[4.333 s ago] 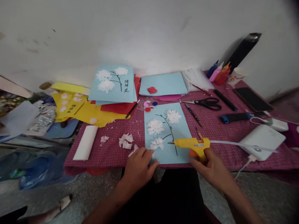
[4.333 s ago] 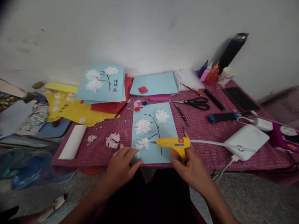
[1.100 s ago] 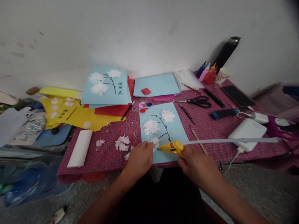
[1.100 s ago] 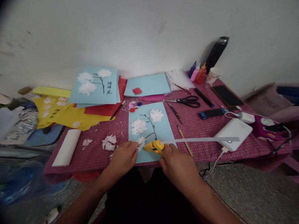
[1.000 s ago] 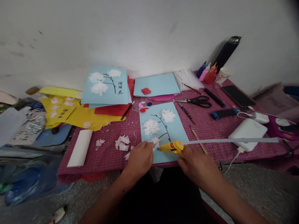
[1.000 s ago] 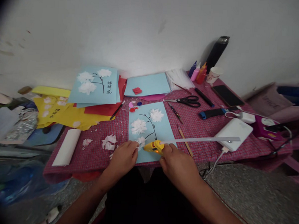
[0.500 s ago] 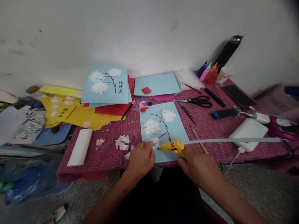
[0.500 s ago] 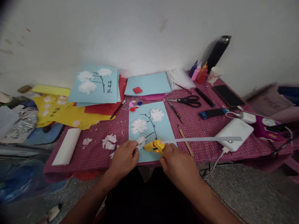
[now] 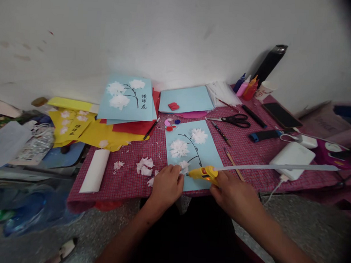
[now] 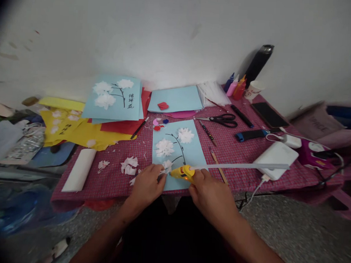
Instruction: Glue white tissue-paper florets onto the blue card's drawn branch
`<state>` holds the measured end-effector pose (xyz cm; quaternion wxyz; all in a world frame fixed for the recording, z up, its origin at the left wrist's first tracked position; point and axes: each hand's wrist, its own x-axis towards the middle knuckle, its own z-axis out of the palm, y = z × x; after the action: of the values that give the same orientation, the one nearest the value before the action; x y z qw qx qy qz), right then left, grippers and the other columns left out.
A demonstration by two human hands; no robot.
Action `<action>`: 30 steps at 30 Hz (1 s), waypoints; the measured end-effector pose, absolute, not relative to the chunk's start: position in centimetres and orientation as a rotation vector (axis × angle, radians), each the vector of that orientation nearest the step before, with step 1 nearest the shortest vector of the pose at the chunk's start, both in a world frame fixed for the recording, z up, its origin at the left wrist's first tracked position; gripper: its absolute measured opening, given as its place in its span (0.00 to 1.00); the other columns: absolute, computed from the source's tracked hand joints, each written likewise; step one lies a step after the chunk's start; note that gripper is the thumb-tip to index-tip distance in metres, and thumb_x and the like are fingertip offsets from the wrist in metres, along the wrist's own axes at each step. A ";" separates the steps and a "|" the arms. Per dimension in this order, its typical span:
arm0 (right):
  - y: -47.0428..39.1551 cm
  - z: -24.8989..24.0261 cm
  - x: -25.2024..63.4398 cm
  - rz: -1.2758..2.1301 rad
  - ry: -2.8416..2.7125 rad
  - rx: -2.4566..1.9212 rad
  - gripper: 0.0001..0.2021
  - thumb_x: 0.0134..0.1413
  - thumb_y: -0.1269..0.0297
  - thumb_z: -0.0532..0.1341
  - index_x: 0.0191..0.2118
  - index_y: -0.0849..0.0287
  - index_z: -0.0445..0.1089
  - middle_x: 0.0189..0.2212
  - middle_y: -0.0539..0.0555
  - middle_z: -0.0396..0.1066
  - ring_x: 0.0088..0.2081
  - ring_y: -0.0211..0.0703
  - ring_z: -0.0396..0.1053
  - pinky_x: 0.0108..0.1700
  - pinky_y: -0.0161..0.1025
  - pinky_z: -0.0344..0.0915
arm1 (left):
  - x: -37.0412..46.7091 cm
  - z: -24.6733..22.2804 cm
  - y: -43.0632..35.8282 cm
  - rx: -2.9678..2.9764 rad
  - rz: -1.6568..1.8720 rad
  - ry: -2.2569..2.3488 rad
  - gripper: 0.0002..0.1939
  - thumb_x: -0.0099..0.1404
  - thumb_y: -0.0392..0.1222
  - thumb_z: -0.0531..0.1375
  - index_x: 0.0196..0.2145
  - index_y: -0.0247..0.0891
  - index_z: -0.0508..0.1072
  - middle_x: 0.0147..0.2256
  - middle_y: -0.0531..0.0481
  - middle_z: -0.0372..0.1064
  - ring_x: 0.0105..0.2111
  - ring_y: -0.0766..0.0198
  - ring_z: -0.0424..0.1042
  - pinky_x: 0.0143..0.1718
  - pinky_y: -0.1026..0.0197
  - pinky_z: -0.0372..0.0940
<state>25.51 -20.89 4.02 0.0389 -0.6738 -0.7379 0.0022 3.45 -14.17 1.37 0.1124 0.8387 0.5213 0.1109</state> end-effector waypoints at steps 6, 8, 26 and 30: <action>-21.6 3.6 27.4 -0.027 -2.149 -2.066 0.09 0.61 0.60 0.57 0.41 0.59 0.69 0.34 0.59 0.75 0.31 0.52 0.75 0.27 0.40 0.55 | 2.8 1.9 -15.5 2.470 0.390 1.565 0.05 0.71 0.41 0.59 0.43 0.41 0.72 0.38 0.46 0.74 0.40 0.53 0.74 0.40 0.55 0.67; -21.7 3.2 28.2 0.063 -2.043 -2.062 0.10 0.61 0.57 0.57 0.40 0.59 0.69 0.31 0.58 0.75 0.29 0.51 0.74 0.28 0.41 0.58 | 2.2 1.9 -16.4 2.469 0.476 1.551 0.06 0.72 0.42 0.58 0.44 0.41 0.72 0.38 0.46 0.74 0.40 0.54 0.74 0.40 0.55 0.67; -18.5 1.6 25.2 1.199 -0.653 -1.463 0.15 0.44 0.59 0.73 0.36 0.56 0.71 0.28 0.46 0.68 0.23 0.34 0.62 0.42 0.49 0.78 | 1.5 0.2 -16.6 2.474 0.598 1.446 0.07 0.72 0.38 0.59 0.47 0.39 0.73 0.39 0.46 0.77 0.39 0.53 0.76 0.39 0.53 0.71; -17.9 1.6 25.1 1.211 -0.620 -1.458 0.14 0.44 0.61 0.73 0.35 0.56 0.71 0.27 0.45 0.65 0.23 0.33 0.60 0.44 0.49 0.78 | 0.9 -0.3 -16.7 2.462 0.676 1.395 0.06 0.72 0.37 0.58 0.46 0.39 0.72 0.39 0.45 0.77 0.39 0.53 0.76 0.40 0.52 0.72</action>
<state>25.09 -17.89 1.61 0.5427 -0.6140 -0.2609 0.5102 0.92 -16.72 -0.26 0.1160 0.8405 0.4763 0.2309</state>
